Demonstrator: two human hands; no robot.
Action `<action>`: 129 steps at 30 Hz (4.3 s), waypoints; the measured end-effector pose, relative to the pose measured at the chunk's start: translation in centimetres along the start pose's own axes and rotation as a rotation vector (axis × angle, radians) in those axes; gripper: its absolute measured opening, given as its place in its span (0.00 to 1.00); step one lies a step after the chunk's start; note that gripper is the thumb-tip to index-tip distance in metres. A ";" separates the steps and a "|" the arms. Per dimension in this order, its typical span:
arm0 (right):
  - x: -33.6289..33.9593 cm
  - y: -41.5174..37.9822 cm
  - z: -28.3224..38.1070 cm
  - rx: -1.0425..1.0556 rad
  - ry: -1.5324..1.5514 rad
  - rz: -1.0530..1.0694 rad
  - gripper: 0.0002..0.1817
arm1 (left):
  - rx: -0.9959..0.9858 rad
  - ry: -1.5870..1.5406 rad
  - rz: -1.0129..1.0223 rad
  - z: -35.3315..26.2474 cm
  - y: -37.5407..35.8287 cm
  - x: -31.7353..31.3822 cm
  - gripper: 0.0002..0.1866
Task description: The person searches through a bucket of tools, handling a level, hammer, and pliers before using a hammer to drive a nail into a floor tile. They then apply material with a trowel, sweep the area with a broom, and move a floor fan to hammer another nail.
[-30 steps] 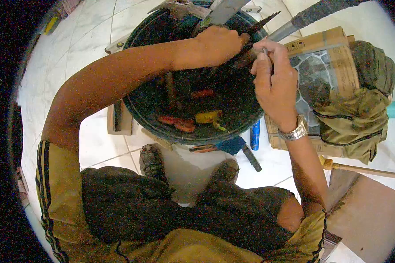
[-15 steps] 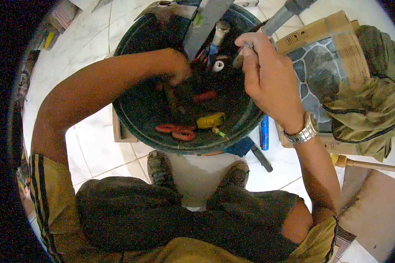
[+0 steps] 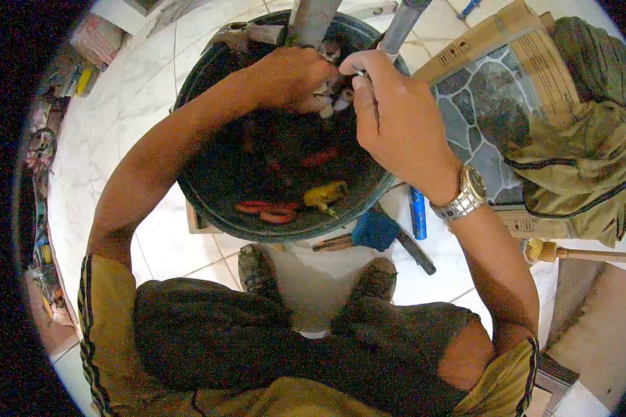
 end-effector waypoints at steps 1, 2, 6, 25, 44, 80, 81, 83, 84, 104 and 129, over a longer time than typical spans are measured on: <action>0.0 0.0 0.0 -0.002 -0.008 -0.001 0.07 | 0.003 -0.022 -0.065 -0.1 0.1 0.0 0.15; 0.0 0.0 0.0 0.008 -0.010 -0.006 0.07 | 0.006 -0.045 -0.131 -0.1 0.2 0.0 0.15; 0.0 0.0 0.0 -0.004 -0.019 0.004 0.08 | -0.013 -0.084 0.131 -2.2 0.4 -0.4 0.18; -0.1 -0.1 0.3 -0.052 -0.055 0.054 0.09 | 0.095 0.117 0.746 4.7 -7.0 -21.1 0.18; 0.4 -0.4 -0.2 -0.005 0.035 0.003 0.09 | 0.055 -0.429 -0.146 -2.3 -10.5 18.3 0.11; 13.6 2.4 0.2 -0.153 0.932 -0.344 0.09 | -0.115 -0.132 -1.187 -4.7 -12.8 24.4 0.07; 14.6 1.9 2.6 -0.096 0.865 -0.389 0.09 | -0.122 -0.145 -1.187 -5.7 -11.2 23.8 0.07; 14.9 0.7 7.9 -0.037 0.792 -0.512 0.12 | -0.115 -0.181 -1.091 -7.5 -7.0 22.4 0.08; 14.7 0.4 8.4 -0.013 0.759 -0.511 0.13 | -0.108 -0.194 -1.032 -8.2 -4.9 21.7 0.08; 6.4 -1.0 2.7 -0.222 0.411 -0.010 0.12 | 0.348 -0.462 -0.750 -3.4 -8.2 16.1 0.14; 1.6 -0.5 0.5 -0.141 -0.165 -0.049 0.11 | 0.723 -1.144 -0.910 -0.2 -24.8 -0.8 0.36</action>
Point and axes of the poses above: each hand's wrist, its own y-axis towards the middle knuckle, its own x-axis out of the back of the hand, z = x × y, the point moved 6 cm from there along y, towards the middle knuckle, and after that the axes turned 10 degrees about -x, right-handed, at the moved point
